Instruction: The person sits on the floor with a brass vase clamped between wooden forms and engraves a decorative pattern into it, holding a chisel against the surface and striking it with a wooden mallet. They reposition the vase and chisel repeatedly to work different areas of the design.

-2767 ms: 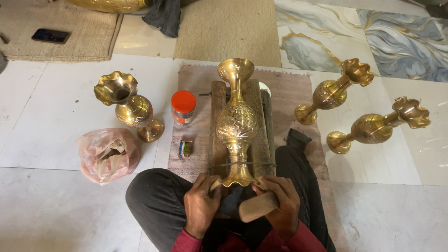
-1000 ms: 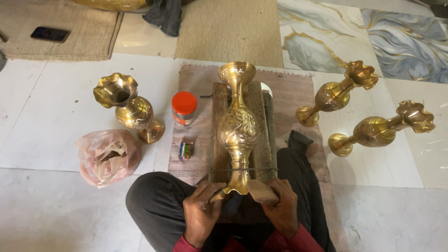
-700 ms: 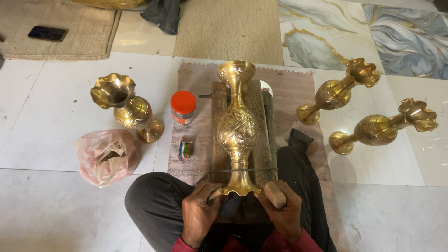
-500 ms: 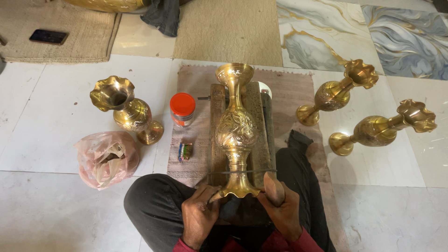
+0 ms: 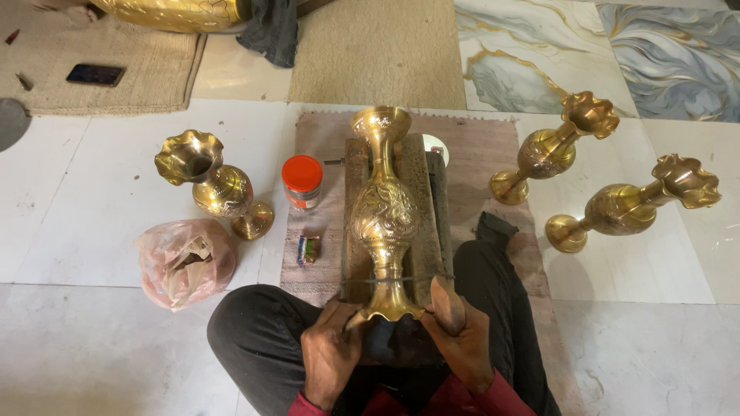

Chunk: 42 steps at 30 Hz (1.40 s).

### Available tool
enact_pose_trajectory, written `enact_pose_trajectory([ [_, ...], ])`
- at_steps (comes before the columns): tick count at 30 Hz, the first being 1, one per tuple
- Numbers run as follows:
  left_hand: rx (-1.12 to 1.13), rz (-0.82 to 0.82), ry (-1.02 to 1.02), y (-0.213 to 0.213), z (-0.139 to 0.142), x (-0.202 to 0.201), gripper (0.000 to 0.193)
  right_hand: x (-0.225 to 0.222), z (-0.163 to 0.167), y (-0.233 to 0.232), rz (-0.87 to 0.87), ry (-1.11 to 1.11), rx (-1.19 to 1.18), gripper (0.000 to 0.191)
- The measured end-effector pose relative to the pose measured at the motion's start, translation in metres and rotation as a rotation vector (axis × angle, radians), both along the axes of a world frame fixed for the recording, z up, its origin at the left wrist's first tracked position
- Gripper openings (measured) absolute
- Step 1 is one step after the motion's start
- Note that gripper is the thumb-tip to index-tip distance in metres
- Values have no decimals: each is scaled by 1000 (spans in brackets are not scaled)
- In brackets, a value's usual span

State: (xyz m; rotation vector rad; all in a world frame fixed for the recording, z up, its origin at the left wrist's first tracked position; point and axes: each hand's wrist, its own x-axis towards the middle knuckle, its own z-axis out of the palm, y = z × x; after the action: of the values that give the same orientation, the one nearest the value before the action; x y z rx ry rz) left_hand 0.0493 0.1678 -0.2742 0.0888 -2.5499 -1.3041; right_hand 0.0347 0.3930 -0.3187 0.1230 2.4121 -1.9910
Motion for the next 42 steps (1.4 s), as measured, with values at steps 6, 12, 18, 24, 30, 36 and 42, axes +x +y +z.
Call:
enact_pose_trajectory([
  [6,-2,-67,-6,-2,-4,16,30,14,-3,6,-6,-27,1,18],
  [12,-53,-116,-19,-4,-28,32,34,24,-4,18,54,-129,195,32],
  [18,-62,-101,-91,-3,-48,39,28,24,-7,28,165,11,256,19],
  [24,-36,-165,-150,-9,-42,32,24,20,-9,29,171,-81,251,17],
  [30,211,-306,-217,-24,-20,21,39,23,-10,29,138,-139,178,24],
  [36,117,-161,-145,-26,5,-3,36,19,-6,37,221,-194,88,44],
  [42,-1,19,-212,-16,4,-29,12,11,-1,52,115,-409,-95,58],
])
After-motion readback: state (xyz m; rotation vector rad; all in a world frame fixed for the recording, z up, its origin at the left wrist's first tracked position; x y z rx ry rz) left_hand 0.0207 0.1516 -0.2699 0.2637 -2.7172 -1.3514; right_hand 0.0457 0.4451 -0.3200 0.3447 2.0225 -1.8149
